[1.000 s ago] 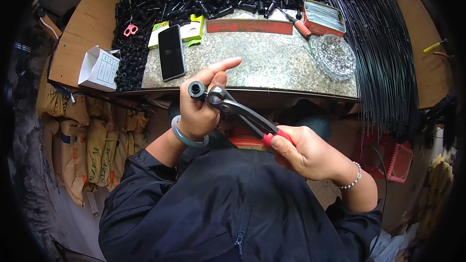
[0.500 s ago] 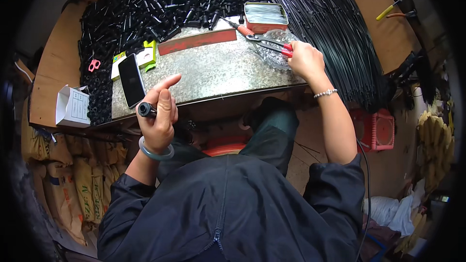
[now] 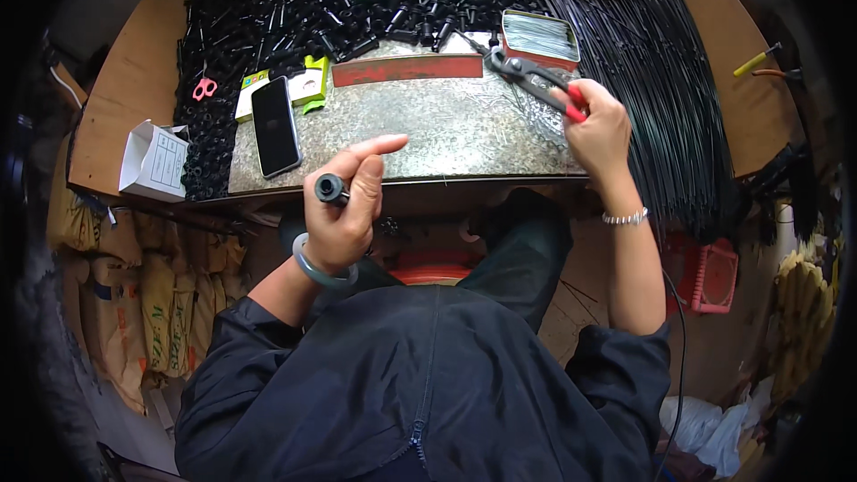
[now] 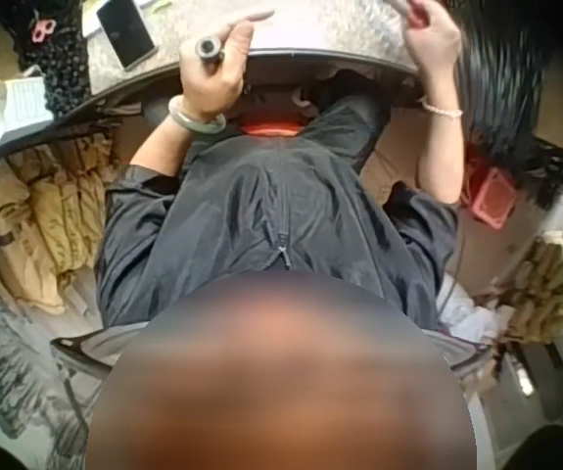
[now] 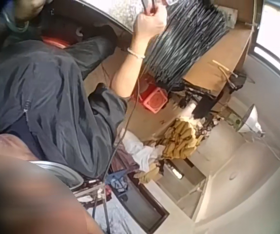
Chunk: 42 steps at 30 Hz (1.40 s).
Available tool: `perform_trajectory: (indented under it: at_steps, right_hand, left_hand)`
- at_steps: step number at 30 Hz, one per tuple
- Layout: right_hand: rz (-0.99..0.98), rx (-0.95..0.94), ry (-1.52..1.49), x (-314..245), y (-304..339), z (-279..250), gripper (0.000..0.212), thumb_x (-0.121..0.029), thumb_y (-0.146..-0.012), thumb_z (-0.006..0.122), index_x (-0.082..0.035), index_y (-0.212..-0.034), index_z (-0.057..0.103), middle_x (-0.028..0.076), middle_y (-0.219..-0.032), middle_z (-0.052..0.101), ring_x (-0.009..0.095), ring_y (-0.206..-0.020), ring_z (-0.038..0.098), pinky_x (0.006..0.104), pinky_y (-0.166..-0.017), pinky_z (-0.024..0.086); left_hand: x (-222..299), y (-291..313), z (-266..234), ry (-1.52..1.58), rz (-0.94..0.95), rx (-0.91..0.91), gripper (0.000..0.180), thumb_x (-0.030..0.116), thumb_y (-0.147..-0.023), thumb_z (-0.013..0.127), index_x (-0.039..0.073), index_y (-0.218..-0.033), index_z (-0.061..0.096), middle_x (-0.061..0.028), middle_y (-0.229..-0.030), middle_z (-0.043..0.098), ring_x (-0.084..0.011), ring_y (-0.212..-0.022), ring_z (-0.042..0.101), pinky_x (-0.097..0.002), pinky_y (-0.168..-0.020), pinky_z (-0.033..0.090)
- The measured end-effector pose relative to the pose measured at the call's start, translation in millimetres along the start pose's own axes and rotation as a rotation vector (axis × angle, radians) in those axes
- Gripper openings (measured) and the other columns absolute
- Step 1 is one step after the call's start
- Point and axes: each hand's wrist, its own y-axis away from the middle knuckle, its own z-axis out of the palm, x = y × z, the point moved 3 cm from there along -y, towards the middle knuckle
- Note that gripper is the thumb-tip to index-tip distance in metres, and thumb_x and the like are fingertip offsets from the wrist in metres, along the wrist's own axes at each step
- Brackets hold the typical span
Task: Assembling electrical or solar connectors by inserting wires into housings and tightening them with tools.
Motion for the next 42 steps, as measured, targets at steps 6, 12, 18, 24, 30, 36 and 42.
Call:
perform_trajectory:
  at_steps: [6, 12, 18, 24, 30, 36, 42]
  right_hand:
    - [-0.634, 0.145, -0.623, -129, 52, -11, 0.014, -0.008, -0.069, 0.073, -0.004, -0.077, 0.063, 0.007, -0.067, 0.059, 0.021, -0.059, 0.057, 0.0305, -0.052, 0.041]
    - [-0.772, 0.207, -0.609, -156, 69, -1, 0.025, -0.018, -0.065, 0.073, -0.004, -0.083, 0.064, 0.005, -0.072, 0.062, 0.019, -0.058, 0.057, 0.0295, -0.053, 0.040]
    - [-0.756, 0.251, -0.699, -155, 77, 13, 0.028, -0.017, -0.065, 0.073, -0.005, -0.088, 0.064, 0.005, -0.075, 0.063, 0.018, -0.060, 0.057, 0.0296, -0.053, 0.039]
    - [-0.744, 0.327, -0.807, -161, 82, 21, 0.027, -0.014, -0.070, 0.074, -0.008, -0.094, 0.064, 0.002, -0.072, 0.060, 0.017, -0.061, 0.057, 0.0290, -0.053, 0.038]
    - [-0.778, 0.350, -0.796, -164, 79, 20, 0.015, -0.006, -0.079, 0.069, -0.004, -0.092, 0.061, 0.005, -0.072, 0.055, 0.016, -0.057, 0.047, 0.0280, -0.052, 0.038]
    - [-0.784, 0.343, -0.733, -164, 79, 19, 0.016, -0.004, -0.077, 0.069, -0.005, -0.091, 0.061, 0.004, -0.071, 0.054, 0.017, -0.057, 0.048, 0.0279, -0.052, 0.039]
    - [-0.795, 0.344, -0.718, -166, 76, 17, 0.018, -0.003, -0.075, 0.069, -0.005, -0.091, 0.061, 0.003, -0.070, 0.053, 0.016, -0.056, 0.048, 0.0283, -0.051, 0.039]
  left_hand:
    - [-3, 0, 7, -0.065, 0.138, -0.024, 0.019, 0.008, -0.090, 0.055, 0.000, -0.104, 0.064, -0.0179, -0.084, 0.066, -0.0200, -0.074, 0.066, -0.0287, -0.065, 0.049]
    - [-8, 4, 8, -0.003, 0.258, -0.046, 0.031, 0.019, -0.089, 0.057, -0.003, -0.109, 0.060, -0.0059, -0.074, 0.063, -0.0076, -0.068, 0.056, -0.0233, -0.063, 0.046]
    - [-7, 8, 1, 0.032, 0.120, -0.058, 0.034, 0.022, -0.086, 0.057, -0.003, -0.109, 0.061, -0.0042, -0.073, 0.061, -0.0080, -0.068, 0.056, -0.0234, -0.064, 0.046]
    - [-8, 9, 4, 0.063, 0.171, -0.047, 0.049, 0.040, -0.087, 0.057, -0.003, -0.110, 0.061, -0.0052, -0.077, 0.063, -0.0086, -0.071, 0.057, -0.0242, -0.066, 0.047]
    - [-8, 8, 9, 0.113, 0.142, -0.021, 0.062, 0.053, -0.086, 0.055, -0.004, -0.110, 0.060, -0.0050, -0.080, 0.063, -0.0088, -0.073, 0.057, -0.0246, -0.066, 0.047]
    - [-9, 8, 8, 0.125, 0.130, -0.030, 0.061, 0.051, -0.087, 0.055, -0.005, -0.111, 0.060, -0.0027, -0.077, 0.060, -0.0071, -0.072, 0.053, -0.0230, -0.064, 0.045]
    - [-11, 7, 7, 0.174, 0.144, -0.043, 0.055, 0.042, -0.089, 0.055, -0.007, -0.112, 0.057, 0.0024, -0.070, 0.051, -0.0034, -0.065, 0.045, -0.0200, -0.057, 0.039]
